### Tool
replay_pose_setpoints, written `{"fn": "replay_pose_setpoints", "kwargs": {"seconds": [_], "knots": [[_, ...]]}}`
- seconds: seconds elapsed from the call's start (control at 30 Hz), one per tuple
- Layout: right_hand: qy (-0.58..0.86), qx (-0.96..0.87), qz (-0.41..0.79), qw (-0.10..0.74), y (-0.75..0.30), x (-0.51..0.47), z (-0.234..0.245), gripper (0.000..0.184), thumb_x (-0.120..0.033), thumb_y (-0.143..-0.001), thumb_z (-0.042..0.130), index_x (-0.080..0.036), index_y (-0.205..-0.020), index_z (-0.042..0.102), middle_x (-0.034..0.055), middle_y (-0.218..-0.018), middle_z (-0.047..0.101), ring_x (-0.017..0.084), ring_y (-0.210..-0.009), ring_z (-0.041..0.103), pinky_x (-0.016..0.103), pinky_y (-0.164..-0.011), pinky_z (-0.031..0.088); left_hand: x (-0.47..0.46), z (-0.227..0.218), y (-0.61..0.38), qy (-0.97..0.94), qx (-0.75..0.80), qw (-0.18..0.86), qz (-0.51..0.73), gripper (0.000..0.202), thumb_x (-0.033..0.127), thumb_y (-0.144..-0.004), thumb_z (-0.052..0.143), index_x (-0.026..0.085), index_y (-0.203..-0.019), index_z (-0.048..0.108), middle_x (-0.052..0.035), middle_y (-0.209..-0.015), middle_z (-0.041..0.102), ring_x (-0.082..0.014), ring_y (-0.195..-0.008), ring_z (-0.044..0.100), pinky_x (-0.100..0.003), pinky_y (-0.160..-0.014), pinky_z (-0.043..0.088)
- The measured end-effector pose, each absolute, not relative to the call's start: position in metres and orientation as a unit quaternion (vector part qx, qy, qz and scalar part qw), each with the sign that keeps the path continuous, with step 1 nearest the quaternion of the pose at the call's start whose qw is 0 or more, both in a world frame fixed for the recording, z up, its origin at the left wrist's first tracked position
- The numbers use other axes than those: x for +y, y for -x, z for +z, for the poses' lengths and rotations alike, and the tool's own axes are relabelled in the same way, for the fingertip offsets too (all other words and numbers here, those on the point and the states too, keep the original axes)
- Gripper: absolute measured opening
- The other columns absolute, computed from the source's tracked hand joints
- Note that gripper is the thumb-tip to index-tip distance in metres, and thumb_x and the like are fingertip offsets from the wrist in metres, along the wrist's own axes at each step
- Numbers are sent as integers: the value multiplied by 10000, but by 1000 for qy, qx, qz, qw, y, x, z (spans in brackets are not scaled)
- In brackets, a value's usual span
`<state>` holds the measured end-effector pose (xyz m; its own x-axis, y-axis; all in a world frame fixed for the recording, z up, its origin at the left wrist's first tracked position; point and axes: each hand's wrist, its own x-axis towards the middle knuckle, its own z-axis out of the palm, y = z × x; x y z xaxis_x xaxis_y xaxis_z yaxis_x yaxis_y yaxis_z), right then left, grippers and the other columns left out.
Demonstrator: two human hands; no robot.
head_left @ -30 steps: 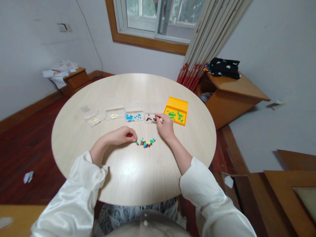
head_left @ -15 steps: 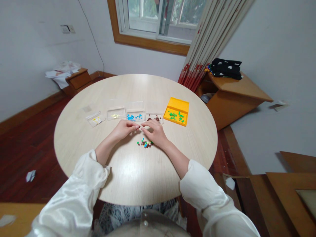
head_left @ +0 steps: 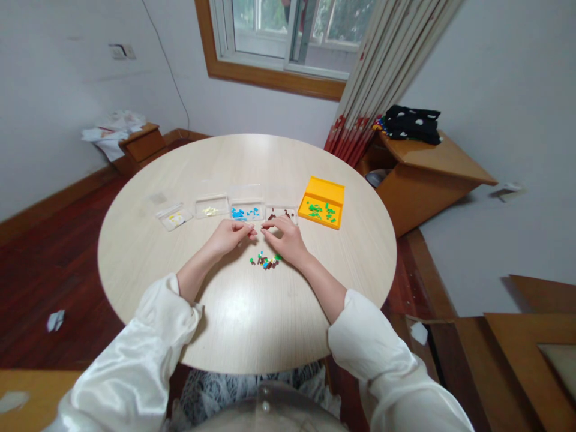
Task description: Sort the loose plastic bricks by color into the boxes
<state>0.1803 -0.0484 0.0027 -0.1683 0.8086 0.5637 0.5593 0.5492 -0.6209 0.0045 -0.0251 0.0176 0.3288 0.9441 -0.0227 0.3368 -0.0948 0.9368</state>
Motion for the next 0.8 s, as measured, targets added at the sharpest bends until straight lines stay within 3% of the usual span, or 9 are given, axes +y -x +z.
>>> {"fn": "replay_pose_setpoints", "kwargs": {"seconds": [0.23, 0.37, 0.5, 0.8], "knots": [[559, -633, 111, 524, -208, -27, -4, 139, -205, -779, 564, -178, -826, 692, 50, -808, 711, 173, -744, 629, 319, -731, 504, -24, 25, 6, -697, 479, 450, 287, 368, 410, -771, 581, 164, -505, 514, 23, -476, 446, -88, -461, 359, -262, -497, 275], [586, -597, 100, 538, -220, -18, -9, 193, -225, -786, 557, -167, -891, 708, 81, -887, 726, 189, -796, 641, 342, -757, 514, -26, 32, 13, -748, 404, 489, 198, 180, 319, -698, 671, 142, -668, 645, -6, -582, 565, -100, -539, 457, -250, -533, 331], [596, -599, 102, 525, -222, -16, -13, 251, -232, -799, 552, -155, -976, 712, 109, -949, 727, 202, -836, 644, 367, -794, 508, -30, 31, 14, -794, 350, 482, 125, 234, 326, -663, 699, 149, -816, 695, -9, -637, 597, -109, -581, 475, -240, -555, 349], [576, -633, 91, 509, -217, -19, -11, 225, -227, -811, 542, -176, -952, 709, 85, -881, 716, 203, -824, 632, 370, -805, 494, -27, 23, 13, -836, 327, 434, 79, 150, 240, -670, 632, 143, -768, 691, -23, -719, 624, -119, -644, 509, -229, -604, 378]]}}
